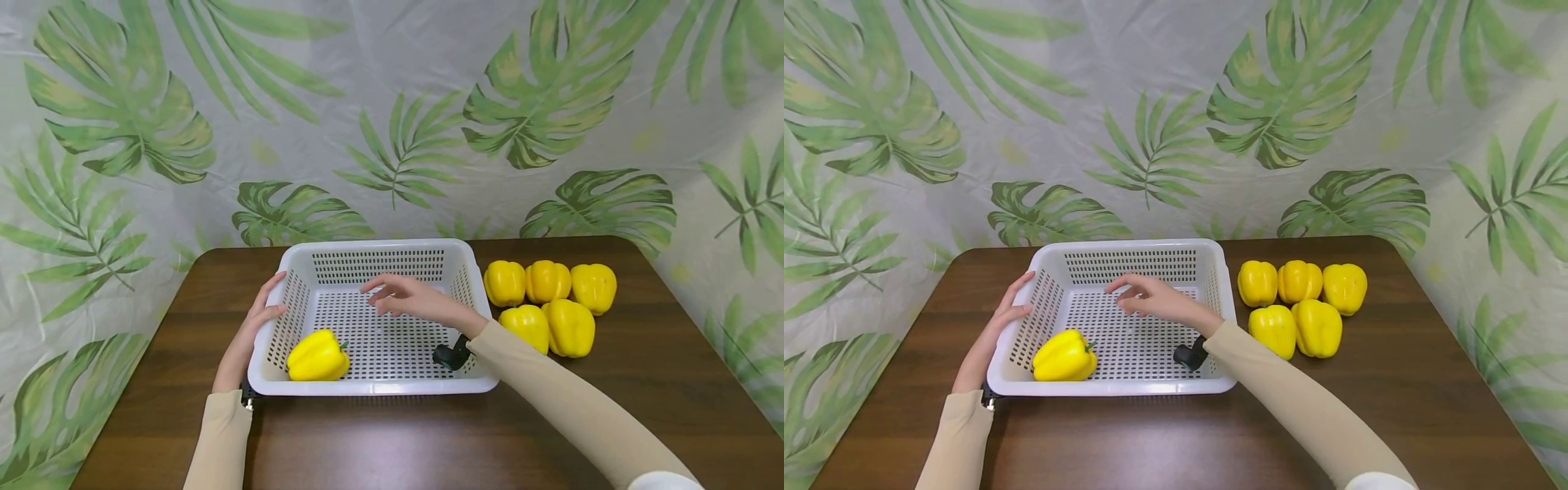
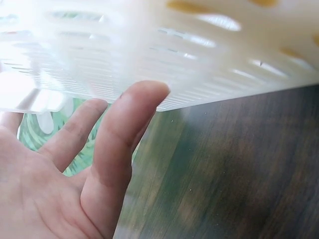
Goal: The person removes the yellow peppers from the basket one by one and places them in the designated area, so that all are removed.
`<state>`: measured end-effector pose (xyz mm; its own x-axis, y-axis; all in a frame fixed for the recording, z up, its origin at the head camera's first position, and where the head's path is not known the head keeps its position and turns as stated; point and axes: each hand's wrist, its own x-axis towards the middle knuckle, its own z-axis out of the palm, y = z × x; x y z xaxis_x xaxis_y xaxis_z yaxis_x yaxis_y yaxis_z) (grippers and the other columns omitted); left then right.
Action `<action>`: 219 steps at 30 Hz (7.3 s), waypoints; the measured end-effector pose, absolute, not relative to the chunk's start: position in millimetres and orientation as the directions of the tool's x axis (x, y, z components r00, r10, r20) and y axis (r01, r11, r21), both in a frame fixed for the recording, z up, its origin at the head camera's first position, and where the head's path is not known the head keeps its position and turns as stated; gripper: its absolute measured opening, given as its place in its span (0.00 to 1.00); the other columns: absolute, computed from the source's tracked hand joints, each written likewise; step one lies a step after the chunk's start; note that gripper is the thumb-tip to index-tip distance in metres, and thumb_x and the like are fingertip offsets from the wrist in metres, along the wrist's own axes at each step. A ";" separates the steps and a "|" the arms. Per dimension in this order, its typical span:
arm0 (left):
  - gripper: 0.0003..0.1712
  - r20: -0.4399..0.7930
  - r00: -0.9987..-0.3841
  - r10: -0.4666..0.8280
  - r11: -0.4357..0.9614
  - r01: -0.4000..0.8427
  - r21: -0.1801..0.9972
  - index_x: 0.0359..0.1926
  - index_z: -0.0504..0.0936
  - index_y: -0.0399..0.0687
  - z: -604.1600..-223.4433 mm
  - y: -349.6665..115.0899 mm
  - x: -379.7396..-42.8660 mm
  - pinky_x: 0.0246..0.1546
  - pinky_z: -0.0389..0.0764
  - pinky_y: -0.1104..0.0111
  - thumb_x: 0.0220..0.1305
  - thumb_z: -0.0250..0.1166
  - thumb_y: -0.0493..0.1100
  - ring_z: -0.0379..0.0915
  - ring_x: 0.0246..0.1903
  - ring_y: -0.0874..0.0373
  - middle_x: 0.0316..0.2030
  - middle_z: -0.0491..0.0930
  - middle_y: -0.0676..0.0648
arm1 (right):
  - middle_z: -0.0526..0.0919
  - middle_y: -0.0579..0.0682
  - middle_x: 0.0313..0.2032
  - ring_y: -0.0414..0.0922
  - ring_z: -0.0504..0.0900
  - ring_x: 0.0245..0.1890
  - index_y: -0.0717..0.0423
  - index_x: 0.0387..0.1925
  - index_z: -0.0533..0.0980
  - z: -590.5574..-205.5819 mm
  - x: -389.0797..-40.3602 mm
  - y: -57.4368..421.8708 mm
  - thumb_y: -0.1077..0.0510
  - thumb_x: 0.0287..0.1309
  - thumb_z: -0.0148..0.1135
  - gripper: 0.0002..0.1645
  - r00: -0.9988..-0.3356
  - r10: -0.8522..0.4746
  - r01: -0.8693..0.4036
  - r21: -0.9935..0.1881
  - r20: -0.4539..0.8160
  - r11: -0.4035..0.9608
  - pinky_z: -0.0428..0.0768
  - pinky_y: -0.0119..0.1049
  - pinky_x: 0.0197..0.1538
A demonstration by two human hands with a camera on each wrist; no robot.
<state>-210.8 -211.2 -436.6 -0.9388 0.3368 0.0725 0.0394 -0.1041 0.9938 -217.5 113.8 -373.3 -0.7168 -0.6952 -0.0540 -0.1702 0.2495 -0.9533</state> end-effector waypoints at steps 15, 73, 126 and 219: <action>0.37 0.114 -0.933 0.340 -0.131 0.073 0.989 0.73 0.53 0.64 -438.6 -212.2 -213.9 0.48 0.73 0.61 0.67 0.42 0.32 0.46 0.64 0.29 0.72 0.39 0.32 | 0.69 0.51 0.62 0.51 0.72 0.57 0.51 0.64 0.67 -385.8 -220.9 84.2 0.58 0.67 0.53 0.24 -0.562 -0.819 -0.236 -0.926 -0.116 0.293 0.74 0.53 0.53; 0.37 0.112 -0.940 0.321 -0.136 0.071 0.988 0.72 0.56 0.66 -437.8 -212.1 -214.1 0.48 0.73 0.64 0.66 0.41 0.31 0.46 0.63 0.31 0.70 0.42 0.32 | 0.67 0.47 0.60 0.46 0.68 0.51 0.44 0.55 0.68 -393.5 -235.3 72.2 0.56 0.70 0.48 0.14 -0.559 -0.781 -0.183 -0.877 -0.278 0.443 0.67 0.43 0.53; 0.38 0.129 -0.935 0.331 -0.165 0.077 0.983 0.72 0.56 0.66 -439.4 -211.6 -213.9 0.48 0.73 0.66 0.65 0.41 0.30 0.45 0.63 0.32 0.71 0.40 0.33 | 0.66 0.56 0.59 0.53 0.71 0.49 0.48 0.59 0.67 -372.5 -235.4 104.2 0.62 0.58 0.59 0.27 -0.768 -0.598 -0.001 -0.934 -0.228 0.357 0.75 0.54 0.50; 0.38 0.151 -0.933 0.327 -0.131 0.113 0.985 0.71 0.58 0.65 -441.8 -212.5 -216.5 0.48 0.73 0.67 0.64 0.41 0.30 0.58 0.59 0.46 0.69 0.42 0.29 | 0.54 0.55 0.67 0.56 0.62 0.59 0.44 0.68 0.59 -345.3 -159.0 303.0 0.56 0.68 0.52 0.28 -0.960 -0.281 -0.080 -0.939 -0.018 0.333 0.74 0.36 0.48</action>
